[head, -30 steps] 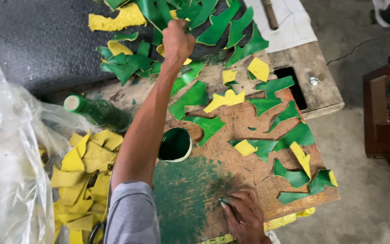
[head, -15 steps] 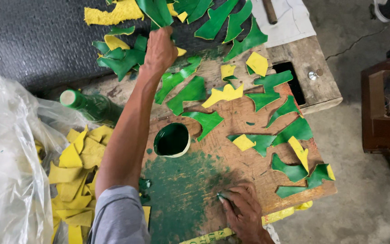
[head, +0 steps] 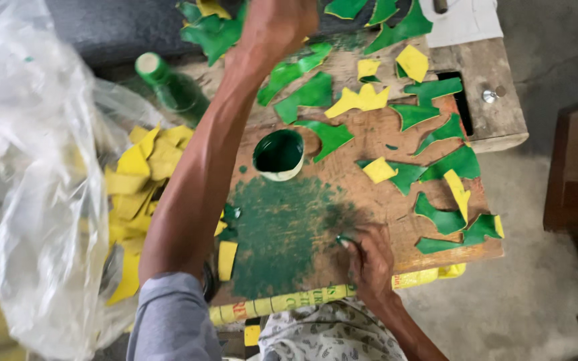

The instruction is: The person paints yellow foam pieces green using a small brush. They repeatedly dip the brush into a green paint container and apply the paint to the foam pieces, which are scattered on a wooden workbench. The person handles the pieces one at a time, turning them over to cover all sides.

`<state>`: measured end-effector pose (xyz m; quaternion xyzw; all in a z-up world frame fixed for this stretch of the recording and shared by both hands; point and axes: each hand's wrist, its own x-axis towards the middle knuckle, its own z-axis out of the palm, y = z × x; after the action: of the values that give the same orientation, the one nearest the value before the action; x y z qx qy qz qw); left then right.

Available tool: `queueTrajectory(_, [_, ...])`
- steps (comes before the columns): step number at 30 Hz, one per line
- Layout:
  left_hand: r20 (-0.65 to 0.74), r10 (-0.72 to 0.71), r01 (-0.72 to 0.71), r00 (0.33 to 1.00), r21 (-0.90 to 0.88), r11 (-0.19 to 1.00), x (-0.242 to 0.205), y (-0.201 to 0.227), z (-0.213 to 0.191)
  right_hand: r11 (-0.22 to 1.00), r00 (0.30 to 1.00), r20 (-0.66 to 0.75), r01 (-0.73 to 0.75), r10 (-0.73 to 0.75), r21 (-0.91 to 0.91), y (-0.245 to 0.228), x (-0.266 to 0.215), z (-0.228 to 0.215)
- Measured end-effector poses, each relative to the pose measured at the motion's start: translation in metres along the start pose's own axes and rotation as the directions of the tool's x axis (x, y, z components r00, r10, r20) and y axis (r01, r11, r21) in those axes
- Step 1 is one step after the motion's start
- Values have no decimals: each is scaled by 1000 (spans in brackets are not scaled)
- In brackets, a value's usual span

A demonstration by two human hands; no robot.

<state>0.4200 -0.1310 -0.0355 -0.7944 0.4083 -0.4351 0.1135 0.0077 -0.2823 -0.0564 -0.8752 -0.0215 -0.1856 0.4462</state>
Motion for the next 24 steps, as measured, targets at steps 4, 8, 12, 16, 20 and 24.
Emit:
queueTrajectory(4, [-130,-543,255,830,-778,575,10,1,-125,975,974,70,-219,215,48,8,-7,0])
queueTrajectory(8, [272,-737,629,619,-733,258,-28,22,-211,852,857,86,-514,507,100,22,-7,9])
queueTrajectory(12, [631,-677,827,378,-559,-59,-89,103,-290,699,907,141,-399,397,593,34,-1,22])
queueTrajectory(16, [620,-687,694,379,-681,-233,-119,173,-318,29,743,429,-515,513,857,55,-5,33])
queueTrajectory(20, [608,-735,667,300,-685,-294,-134,210,-317,-144,733,572,-563,369,814,72,-10,40])
queueTrajectory(24, [579,-751,651,318,-709,-271,-135,215,-322,-250,683,624,-573,380,780,64,-12,38])
